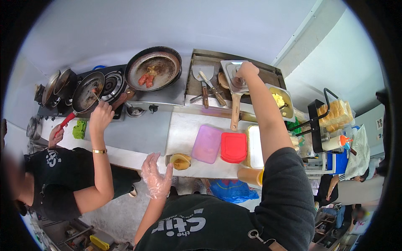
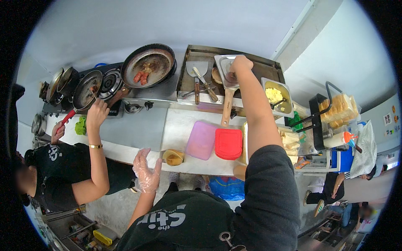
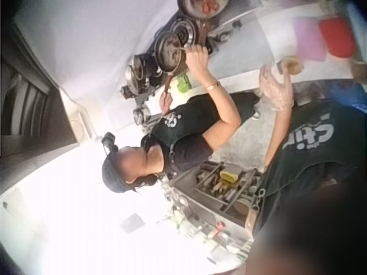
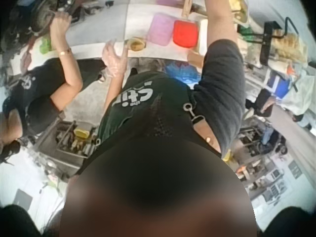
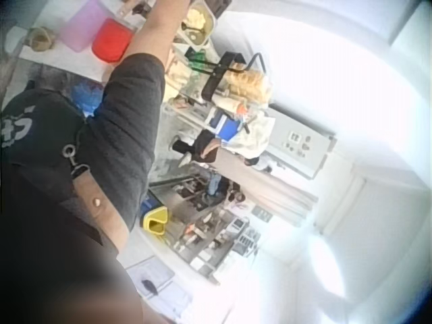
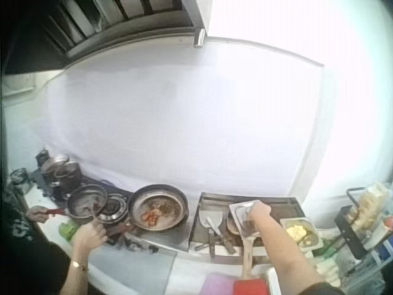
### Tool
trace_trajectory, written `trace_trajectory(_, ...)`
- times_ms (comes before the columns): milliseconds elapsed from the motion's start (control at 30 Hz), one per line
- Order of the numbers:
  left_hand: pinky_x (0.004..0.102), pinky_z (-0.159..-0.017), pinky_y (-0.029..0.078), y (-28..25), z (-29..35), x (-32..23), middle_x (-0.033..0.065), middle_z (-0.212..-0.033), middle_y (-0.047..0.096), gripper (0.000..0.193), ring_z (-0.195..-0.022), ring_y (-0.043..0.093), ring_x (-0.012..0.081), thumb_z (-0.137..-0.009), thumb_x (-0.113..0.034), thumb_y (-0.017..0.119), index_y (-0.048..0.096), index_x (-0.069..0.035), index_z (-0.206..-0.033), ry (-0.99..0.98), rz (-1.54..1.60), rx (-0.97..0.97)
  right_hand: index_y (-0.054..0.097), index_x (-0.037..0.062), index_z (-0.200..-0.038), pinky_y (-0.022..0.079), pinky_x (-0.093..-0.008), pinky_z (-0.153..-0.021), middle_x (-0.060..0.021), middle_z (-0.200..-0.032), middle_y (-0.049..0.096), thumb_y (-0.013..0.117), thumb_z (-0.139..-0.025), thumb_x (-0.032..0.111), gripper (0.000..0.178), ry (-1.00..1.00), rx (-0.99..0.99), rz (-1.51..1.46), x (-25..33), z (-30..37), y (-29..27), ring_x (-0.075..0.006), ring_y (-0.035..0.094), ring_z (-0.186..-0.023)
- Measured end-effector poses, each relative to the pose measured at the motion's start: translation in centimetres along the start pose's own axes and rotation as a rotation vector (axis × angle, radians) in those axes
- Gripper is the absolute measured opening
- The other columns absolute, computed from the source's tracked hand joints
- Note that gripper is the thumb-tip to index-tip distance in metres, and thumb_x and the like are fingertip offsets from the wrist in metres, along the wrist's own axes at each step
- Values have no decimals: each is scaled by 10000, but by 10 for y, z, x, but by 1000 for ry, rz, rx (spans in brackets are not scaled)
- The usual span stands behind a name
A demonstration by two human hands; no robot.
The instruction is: The person spreads a yellow paste into a bread roll, adds cheese, cooked sausages, and sauces. The person uses a spoon, tongs, and squeeze bottles to assemble the food item on a counter.
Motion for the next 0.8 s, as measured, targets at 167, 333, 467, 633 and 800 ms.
trace_trajectory(167,447,-1007,424,17,-34,-49,211,-1230,573,385,-1173,531,359,-896,-184,688,595,-21,-1232,101,345,123,720,94,-1145,539,-439,-915,-123,-1212,692,765,-764,489,551,-32,-105,-116,-51,11,-20,-325,664,-1111)
trace_trajectory(333,321,-927,479,82,-85,-155,100,-1132,636,313,-1046,605,189,-994,-226,604,601,-7,-1219,171,947,459,753,28,-984,538,-409,-799,-193,-921,732,680,-863,403,401,-250,-447,-412,-119,128,-90,-338,705,-882)
trace_trajectory(467,337,-884,493,198,-95,-252,79,-1094,592,382,-974,599,223,-954,-345,665,594,-65,-1204,-335,1263,909,738,0,-1004,513,-315,-727,-119,-854,726,666,-912,274,298,-238,-539,-488,-188,265,-120,-190,663,-761)
trace_trajectory(633,398,-623,545,335,-102,-303,132,-967,598,369,-809,636,234,-945,-332,643,633,14,-1074,-704,1107,962,729,6,-1019,471,-260,-642,-40,-789,687,670,-909,176,211,-10,-437,-658,-258,394,-93,-79,571,-686)
trace_trajectory(800,402,-595,575,393,-118,-310,159,-961,650,295,-797,679,254,-881,-208,639,643,11,-1078,-393,933,886,724,-13,-1022,416,-227,-617,-18,-819,681,672,-905,109,177,175,-290,-787,-289,459,-62,-54,507,-669)
Point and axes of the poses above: each hand's wrist, its own z-axis away from the middle knuckle, its own y-axis out of the palm, x = y × z, the point moved 3 cm from there along -z, towards the middle knuckle
